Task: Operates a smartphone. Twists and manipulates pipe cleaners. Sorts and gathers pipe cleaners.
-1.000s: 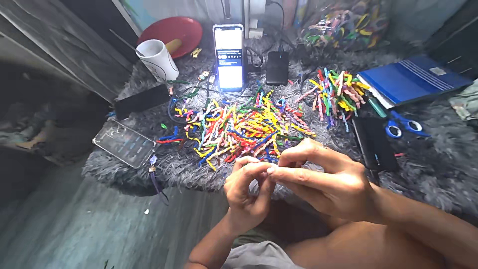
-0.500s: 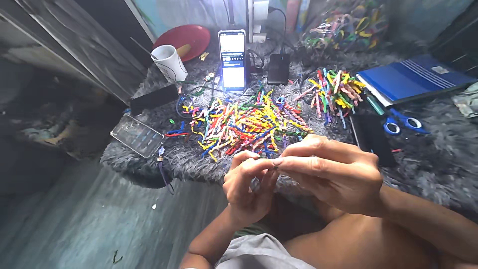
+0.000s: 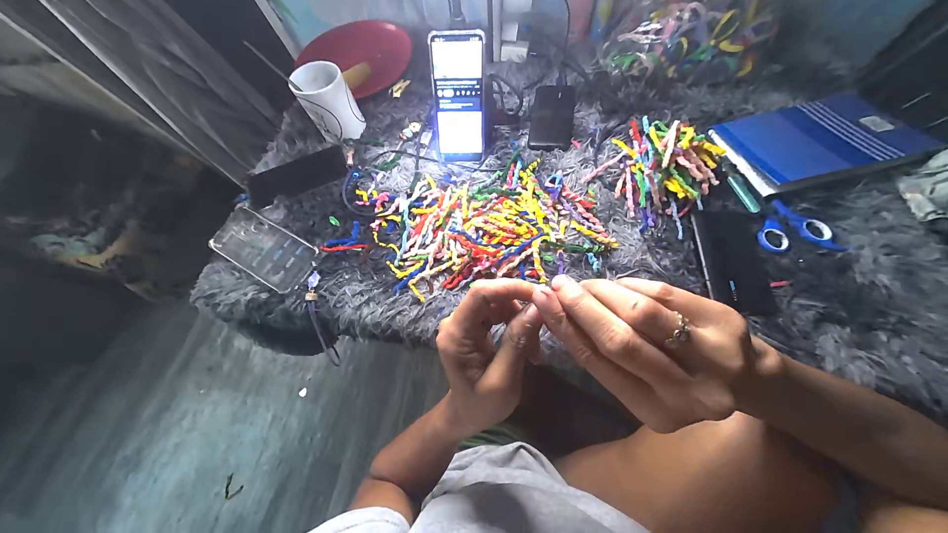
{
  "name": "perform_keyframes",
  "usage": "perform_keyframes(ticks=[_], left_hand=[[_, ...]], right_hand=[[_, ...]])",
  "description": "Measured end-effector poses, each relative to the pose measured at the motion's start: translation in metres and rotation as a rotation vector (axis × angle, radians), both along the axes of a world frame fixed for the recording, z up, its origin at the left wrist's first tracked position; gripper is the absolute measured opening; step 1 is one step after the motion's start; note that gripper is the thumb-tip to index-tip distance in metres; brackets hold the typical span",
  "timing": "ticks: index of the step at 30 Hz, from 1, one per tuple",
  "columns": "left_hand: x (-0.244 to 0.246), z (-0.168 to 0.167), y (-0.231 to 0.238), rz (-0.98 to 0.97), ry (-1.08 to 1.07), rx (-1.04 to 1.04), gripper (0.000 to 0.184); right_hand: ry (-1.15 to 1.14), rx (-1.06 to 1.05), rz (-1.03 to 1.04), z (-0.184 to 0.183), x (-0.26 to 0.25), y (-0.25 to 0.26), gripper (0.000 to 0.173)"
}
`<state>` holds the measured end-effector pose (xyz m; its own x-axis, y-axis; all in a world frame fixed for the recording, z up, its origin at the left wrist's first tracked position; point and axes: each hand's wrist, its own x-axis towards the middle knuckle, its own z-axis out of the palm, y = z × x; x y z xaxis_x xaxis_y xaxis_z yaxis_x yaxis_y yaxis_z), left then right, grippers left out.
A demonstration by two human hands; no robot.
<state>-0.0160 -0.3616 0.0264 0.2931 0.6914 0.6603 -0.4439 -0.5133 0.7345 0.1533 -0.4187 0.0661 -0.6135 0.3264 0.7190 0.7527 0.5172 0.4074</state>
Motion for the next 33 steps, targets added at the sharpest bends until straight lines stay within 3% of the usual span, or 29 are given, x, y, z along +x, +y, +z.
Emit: perform_keyframes(ticks=[7,18,25,30,33], left_hand=[[-0.0005,-0.0036,0.0006,0.055,0.038,0.095,0.012],[-0.0013,-0.0051,0.0014,0.056,0.017,0.117,0.014],[0.0003,-0.0023,0.0013,0.014,-0.016,0.045,0.015],[0.0026,-0.0003,0.0011,-0.072,-0.07,-0.074,0.014],[0.003,0.0008,0.0005,-0.111,-0.101,-0.135,0.013]], right_hand=[[0.218,-0.095,0.079,0.0035,-0.0019,0.0014,0.018],[0.329,-0.184,0.164,0.0007,-0.0046,0.0032,0.015],[0.537,-0.337,0.265,0.0005,-0.0038,0.0067,0.013],[0.448,-0.296,0.213,-0.0017,-0.0017,0.0066,0.018],[0.513,-0.327,0.256,-0.001,-0.0027,0.0077,0.015]])
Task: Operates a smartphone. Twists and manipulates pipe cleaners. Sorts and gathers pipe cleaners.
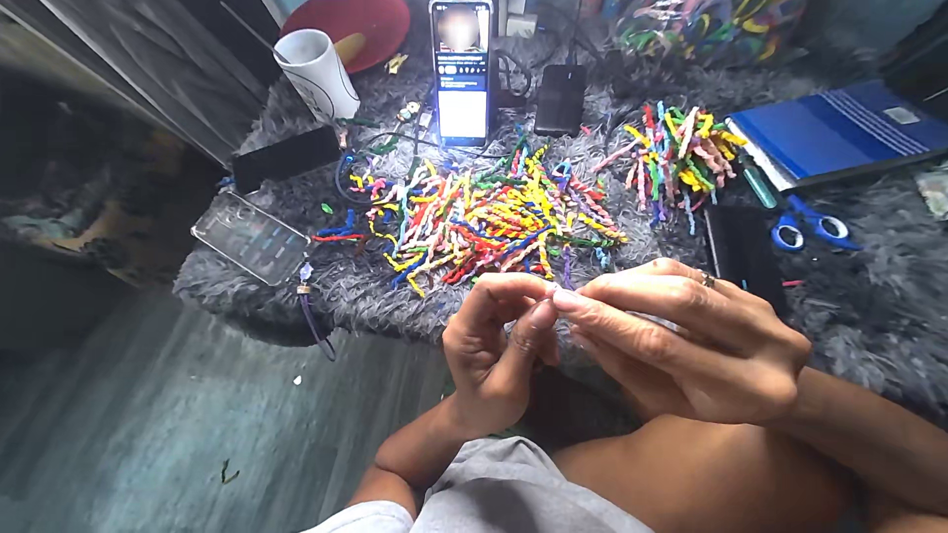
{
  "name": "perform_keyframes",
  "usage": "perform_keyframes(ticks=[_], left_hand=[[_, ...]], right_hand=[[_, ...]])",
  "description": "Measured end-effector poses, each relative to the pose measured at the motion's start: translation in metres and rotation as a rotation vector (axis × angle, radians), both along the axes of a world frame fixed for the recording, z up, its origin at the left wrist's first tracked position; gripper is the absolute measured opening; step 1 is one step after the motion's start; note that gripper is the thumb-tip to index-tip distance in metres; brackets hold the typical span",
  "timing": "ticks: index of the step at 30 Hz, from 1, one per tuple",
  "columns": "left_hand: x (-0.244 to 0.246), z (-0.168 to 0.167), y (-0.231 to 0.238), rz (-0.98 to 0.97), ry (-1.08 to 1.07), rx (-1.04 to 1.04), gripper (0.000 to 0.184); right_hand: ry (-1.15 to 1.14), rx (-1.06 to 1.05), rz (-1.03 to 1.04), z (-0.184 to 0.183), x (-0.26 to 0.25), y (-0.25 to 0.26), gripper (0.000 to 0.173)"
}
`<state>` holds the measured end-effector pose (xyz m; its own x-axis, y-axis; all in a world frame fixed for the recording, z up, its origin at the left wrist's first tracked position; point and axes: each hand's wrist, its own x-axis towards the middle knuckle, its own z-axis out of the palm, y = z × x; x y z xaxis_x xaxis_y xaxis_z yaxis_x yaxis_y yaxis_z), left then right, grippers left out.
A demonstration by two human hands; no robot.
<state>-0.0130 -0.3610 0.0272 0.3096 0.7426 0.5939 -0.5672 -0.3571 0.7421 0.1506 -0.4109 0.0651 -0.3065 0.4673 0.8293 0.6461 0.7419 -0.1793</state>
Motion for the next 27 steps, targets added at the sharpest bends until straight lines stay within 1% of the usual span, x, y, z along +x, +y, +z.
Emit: perform_keyframes(ticks=[2,4,7,11,13,15,17,20,21,23,27], left_hand=[[0.0,0.001,0.0,-0.048,-0.035,-0.045,0.013],[0.001,0.002,0.0,-0.095,-0.057,-0.048,0.014],[0.003,-0.001,0.001,-0.122,-0.048,0.021,0.018],[0.005,-0.005,0.003,-0.181,-0.037,0.095,0.021],[0.005,-0.009,0.006,-0.176,-0.014,0.172,0.019],[0.004,-0.013,0.012,-0.125,0.019,0.288,0.018],[0.002,-0.016,0.017,-0.063,0.074,0.419,0.019],[0.002,-0.018,0.019,0.036,0.161,0.472,0.013],[0.001,-0.018,0.019,0.082,0.216,0.476,0.018],[0.001,-0.016,0.02,0.171,0.332,0.489,0.025],[-0.002,-0.013,0.022,0.373,0.552,0.581,0.021]], right_hand=[[0.094,-0.09,0.064,0.002,0.0,0.001,0.011],[0.215,-0.192,0.124,0.003,0.0,0.003,0.008],[0.384,-0.334,0.21,0.003,0.0,0.008,0.007],[0.51,-0.52,0.308,0.002,0.004,0.01,0.005],[0.577,-0.628,0.365,0.001,0.005,0.012,0.005],[0.602,-0.686,0.424,0.001,0.008,0.014,0.004],[0.58,-0.702,0.451,0.001,0.013,0.016,0.004],[0.519,-0.67,0.445,0.002,0.02,0.017,0.004],[0.487,-0.649,0.426,0.003,0.022,0.017,0.004],[0.386,-0.578,0.33,0.004,0.025,0.016,0.005],[0.063,-0.361,0.034,0.005,0.023,0.01,0.014]])
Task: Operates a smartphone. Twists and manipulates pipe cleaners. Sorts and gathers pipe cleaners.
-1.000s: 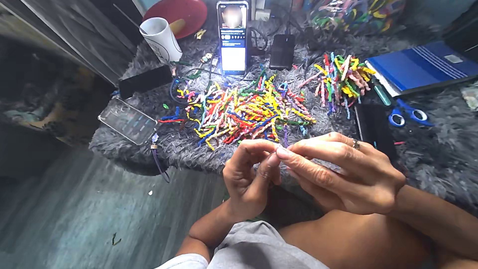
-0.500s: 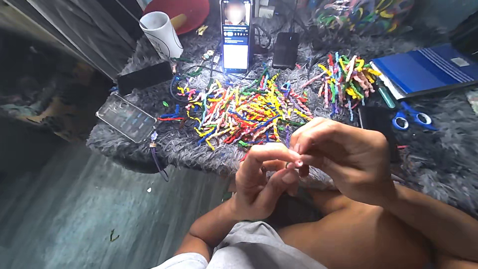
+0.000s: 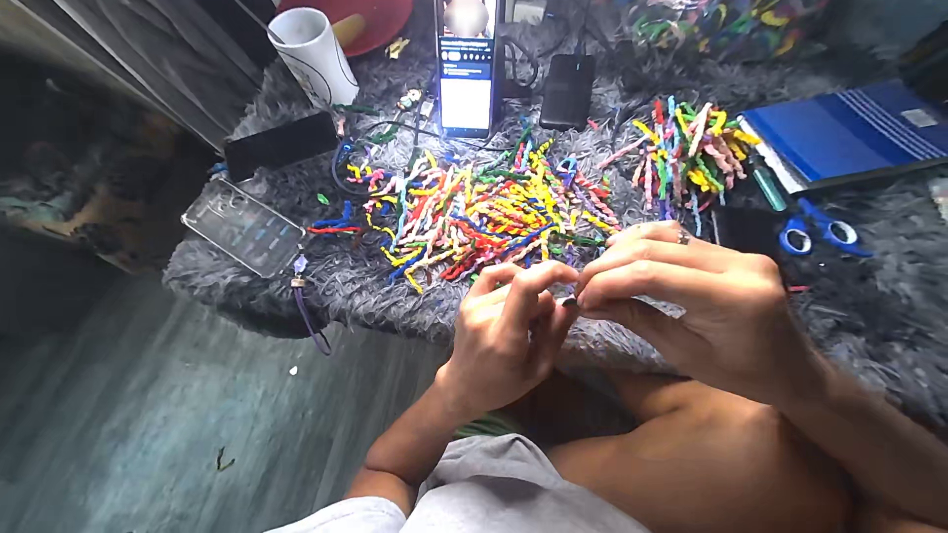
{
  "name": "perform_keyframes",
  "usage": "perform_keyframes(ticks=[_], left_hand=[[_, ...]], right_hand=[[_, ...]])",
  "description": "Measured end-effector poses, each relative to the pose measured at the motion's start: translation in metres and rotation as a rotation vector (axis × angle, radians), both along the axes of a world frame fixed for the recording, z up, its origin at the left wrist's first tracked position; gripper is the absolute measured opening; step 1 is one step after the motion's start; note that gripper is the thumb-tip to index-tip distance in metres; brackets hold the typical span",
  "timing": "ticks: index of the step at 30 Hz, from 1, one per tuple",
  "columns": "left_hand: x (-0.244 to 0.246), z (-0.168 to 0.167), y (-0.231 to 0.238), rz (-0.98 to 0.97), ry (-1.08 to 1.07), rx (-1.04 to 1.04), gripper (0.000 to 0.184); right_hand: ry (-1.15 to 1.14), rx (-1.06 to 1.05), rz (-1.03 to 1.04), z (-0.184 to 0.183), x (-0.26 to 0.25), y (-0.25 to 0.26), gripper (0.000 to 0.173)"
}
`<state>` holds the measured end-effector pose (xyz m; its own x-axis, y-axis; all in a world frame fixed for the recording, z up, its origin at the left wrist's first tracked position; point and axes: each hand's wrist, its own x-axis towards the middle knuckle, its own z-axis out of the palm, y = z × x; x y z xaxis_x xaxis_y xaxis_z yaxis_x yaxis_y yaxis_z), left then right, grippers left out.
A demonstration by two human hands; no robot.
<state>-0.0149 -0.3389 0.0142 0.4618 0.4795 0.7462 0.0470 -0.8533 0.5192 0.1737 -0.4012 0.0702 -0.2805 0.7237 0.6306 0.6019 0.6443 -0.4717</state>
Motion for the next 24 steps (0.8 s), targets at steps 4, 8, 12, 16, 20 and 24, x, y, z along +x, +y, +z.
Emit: perform_keyframes(ticks=[4,8,12,16,20,24], left_hand=[[0.002,-0.001,-0.004,0.085,0.057,-0.041,0.026],[0.004,-0.001,-0.011,0.036,-0.028,-0.147,0.026],[-0.004,0.005,-0.014,-0.13,-0.017,-0.322,0.024],[-0.007,0.009,-0.018,-0.342,-0.146,-0.588,0.02],[-0.009,0.012,-0.021,-0.514,-0.405,-0.898,0.025],[-0.012,0.007,-0.021,-0.755,-0.452,-0.829,0.023]], right_hand=[[-0.19,0.137,-0.12,-0.004,-0.011,-0.001,0.014],[-0.109,0.152,-0.121,-0.005,-0.016,0.0,0.01],[-0.039,0.237,-0.095,-0.002,-0.012,-0.004,0.007],[-0.157,0.385,-0.073,0.0,-0.015,-0.012,0.006],[-0.236,0.476,-0.075,0.002,-0.024,-0.018,0.005],[0.081,0.258,-0.019,0.008,-0.022,-0.015,0.003]])
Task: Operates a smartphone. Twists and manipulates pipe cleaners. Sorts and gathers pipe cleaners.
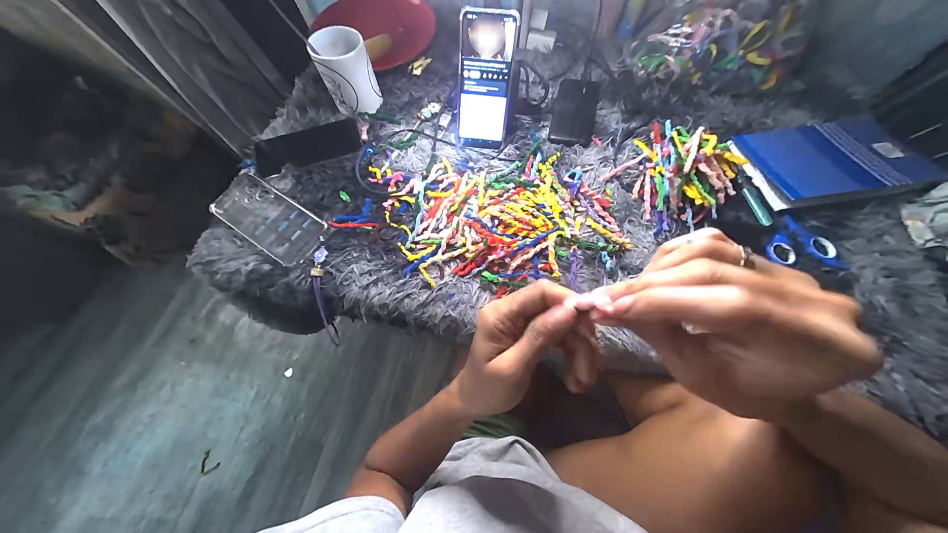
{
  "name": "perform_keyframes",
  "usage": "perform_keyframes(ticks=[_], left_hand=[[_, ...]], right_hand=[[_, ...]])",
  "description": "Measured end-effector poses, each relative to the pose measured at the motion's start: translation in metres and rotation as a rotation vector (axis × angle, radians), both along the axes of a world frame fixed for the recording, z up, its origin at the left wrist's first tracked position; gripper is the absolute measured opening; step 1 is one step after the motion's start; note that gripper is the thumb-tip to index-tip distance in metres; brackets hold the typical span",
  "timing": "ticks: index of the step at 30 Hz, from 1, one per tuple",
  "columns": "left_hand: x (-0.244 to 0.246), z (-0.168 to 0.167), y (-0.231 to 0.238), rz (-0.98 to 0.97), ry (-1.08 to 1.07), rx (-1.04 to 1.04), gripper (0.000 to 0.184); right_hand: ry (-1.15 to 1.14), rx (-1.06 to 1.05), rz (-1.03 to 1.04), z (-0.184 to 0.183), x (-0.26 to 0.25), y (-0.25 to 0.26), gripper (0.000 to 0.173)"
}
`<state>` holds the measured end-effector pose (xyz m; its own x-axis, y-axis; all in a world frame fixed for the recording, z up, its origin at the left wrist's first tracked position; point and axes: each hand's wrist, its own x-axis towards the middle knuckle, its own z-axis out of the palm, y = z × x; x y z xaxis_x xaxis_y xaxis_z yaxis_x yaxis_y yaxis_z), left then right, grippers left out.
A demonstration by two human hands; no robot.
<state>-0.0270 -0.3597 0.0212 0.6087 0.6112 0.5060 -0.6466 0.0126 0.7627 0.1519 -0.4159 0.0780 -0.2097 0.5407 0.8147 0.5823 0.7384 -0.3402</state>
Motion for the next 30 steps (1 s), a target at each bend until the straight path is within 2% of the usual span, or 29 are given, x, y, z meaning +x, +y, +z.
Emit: perform_keyframes(ticks=[3,6,8,11,13,15,17,21,23,26,30], left_hand=[[-0.007,-0.001,0.014,-0.155,0.06,0.184,0.021],[-0.015,0.005,0.025,-0.166,0.201,0.361,0.017],[-0.018,0.01,0.028,-0.092,0.293,0.497,0.016],[-0.018,0.012,0.026,0.172,0.457,0.656,0.017],[-0.017,0.008,0.026,0.263,0.482,0.615,0.018],[-0.016,0.007,0.024,0.275,0.435,0.448,0.015],[-0.012,0.007,0.019,0.24,0.318,0.232,0.004],[-0.002,0.006,0.012,0.163,0.02,-0.031,0.004],[0.002,0.003,0.012,0.08,-0.036,-0.057,0.006],[0.004,-0.004,0.015,-0.022,0.057,0.021,0.014],[0.007,-0.008,0.015,-0.025,0.124,0.089,0.018]], right_hand=[[0.189,-0.171,0.085,0.004,0.006,0.004,0.002],[0.242,-0.284,0.137,0.001,0.007,0.006,0.003],[0.224,-0.31,0.15,0.0,0.006,0.007,0.004],[0.011,-0.146,0.056,-0.003,0.002,0.003,0.009],[-0.136,-0.021,0.008,-0.004,0.002,-0.001,0.008],[-0.181,0.022,-0.021,-0.002,0.004,-0.003,0.007],[-0.105,-0.006,-0.024,0.001,0.007,-0.001,0.006],[0.111,-0.16,0.033,0.001,0.015,0.009,0.004],[0.193,-0.228,0.036,0.002,0.019,0.011,0.007],[0.215,-0.205,0.028,0.004,0.022,0.008,0.008],[0.192,-0.129,0.074,0.003,0.023,0.007,0.009]])
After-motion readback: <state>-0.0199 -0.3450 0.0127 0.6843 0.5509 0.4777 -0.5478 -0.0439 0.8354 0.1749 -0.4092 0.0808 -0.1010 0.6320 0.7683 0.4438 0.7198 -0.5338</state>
